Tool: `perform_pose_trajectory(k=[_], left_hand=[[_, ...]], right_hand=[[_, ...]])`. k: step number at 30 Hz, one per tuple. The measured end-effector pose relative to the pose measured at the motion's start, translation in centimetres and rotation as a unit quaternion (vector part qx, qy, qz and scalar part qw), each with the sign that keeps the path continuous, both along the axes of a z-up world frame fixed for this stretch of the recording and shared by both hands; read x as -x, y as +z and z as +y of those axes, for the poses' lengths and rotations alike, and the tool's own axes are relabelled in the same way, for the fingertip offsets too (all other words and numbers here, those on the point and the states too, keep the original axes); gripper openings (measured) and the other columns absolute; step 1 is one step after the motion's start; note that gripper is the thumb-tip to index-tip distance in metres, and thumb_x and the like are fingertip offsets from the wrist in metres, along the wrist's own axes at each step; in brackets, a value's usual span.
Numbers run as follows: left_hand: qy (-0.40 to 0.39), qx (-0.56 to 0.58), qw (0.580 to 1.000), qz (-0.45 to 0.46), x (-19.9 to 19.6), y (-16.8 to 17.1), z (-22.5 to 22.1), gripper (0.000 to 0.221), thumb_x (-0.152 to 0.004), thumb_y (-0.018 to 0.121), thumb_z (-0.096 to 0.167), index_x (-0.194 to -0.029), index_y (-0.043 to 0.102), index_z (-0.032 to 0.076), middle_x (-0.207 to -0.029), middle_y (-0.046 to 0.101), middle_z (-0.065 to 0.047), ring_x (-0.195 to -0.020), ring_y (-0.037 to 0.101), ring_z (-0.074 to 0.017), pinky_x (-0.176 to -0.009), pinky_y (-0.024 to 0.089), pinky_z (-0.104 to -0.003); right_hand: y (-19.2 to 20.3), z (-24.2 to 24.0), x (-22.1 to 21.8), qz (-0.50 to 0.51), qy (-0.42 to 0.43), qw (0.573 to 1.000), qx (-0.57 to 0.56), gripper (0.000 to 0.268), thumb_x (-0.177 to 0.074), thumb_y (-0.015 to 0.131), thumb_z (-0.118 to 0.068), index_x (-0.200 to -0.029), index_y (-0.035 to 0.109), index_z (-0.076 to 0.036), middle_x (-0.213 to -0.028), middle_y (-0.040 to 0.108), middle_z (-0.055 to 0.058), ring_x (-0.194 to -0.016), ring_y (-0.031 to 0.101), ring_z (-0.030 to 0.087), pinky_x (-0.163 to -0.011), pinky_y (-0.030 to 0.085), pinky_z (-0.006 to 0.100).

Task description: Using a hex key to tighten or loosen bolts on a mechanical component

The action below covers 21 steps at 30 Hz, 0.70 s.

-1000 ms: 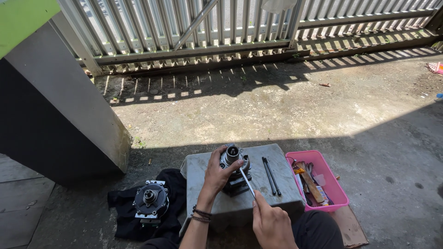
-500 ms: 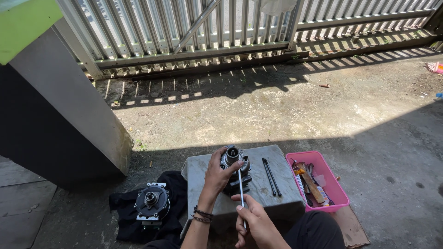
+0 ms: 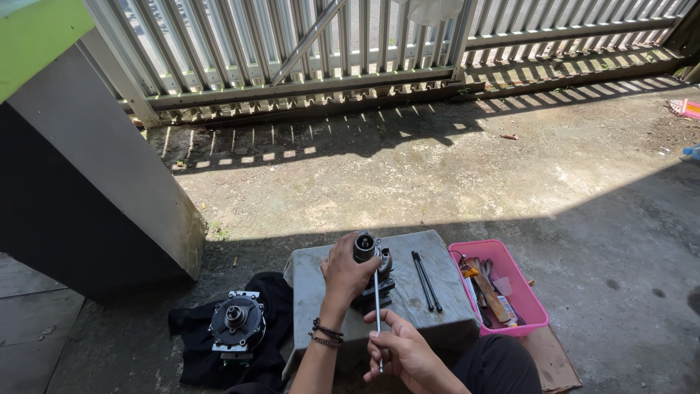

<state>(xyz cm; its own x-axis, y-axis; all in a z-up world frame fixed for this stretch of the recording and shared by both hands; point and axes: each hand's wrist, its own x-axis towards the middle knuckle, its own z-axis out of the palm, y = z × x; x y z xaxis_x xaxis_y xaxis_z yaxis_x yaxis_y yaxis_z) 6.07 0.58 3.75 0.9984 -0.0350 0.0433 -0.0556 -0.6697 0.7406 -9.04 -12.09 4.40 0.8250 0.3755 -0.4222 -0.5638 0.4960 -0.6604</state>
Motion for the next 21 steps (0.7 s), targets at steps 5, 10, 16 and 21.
perform_pose_trajectory(k=[5,10,16,21], left_hand=[[0.029,0.012,0.999,-0.027,-1.2,0.4,-0.5,0.072,-0.064,0.081,0.06,-0.122,0.069,0.02,-0.129,0.066,0.001,-0.123,0.058,-0.0191,-0.112,0.023,-0.059],[0.059,0.01,0.995,-0.08,-1.4,-0.2,-0.9,0.054,-0.06,0.087,0.053,-0.105,0.077,0.024,-0.117,0.072,0.005,-0.118,0.061,-0.0193,-0.119,0.016,-0.065],[0.008,0.083,0.984,-0.156,-1.2,-0.4,-0.4,0.041,-0.065,0.084,0.041,-0.104,0.079,0.029,-0.114,0.076,-0.01,-0.124,0.064,-0.0288,-0.096,0.052,-0.044],[0.003,0.128,0.979,-0.159,-0.3,1.6,-0.4,0.03,-0.065,0.083,0.033,-0.092,0.082,0.022,-0.089,0.078,0.002,-0.072,0.067,-0.0136,-0.065,0.055,-0.032]], right_hand=[[-1.7,-0.3,-0.7,0.017,0.027,0.995,-0.096,0.021,-0.107,0.048,-0.022,-0.118,0.054,-0.005,-0.064,0.041,0.005,-0.051,0.049,0.017,-0.054,0.052,0.035],[-4.4,0.3,-1.6,0.03,0.081,0.959,-0.271,0.041,-0.111,0.034,-0.05,-0.098,0.042,-0.013,-0.058,0.029,-0.001,-0.048,0.038,0.014,-0.049,0.039,0.03],[-4.8,0.2,-1.4,0.083,0.068,0.905,-0.412,0.037,-0.111,0.037,-0.046,-0.089,0.041,-0.017,-0.064,0.024,-0.006,-0.051,0.02,0.007,-0.046,0.02,0.022],[-4.3,-0.4,-1.5,0.108,0.065,0.939,-0.32,0.04,-0.111,0.042,-0.048,-0.083,0.039,-0.019,-0.058,0.019,-0.008,-0.045,0.013,0.006,-0.044,0.01,0.023]])
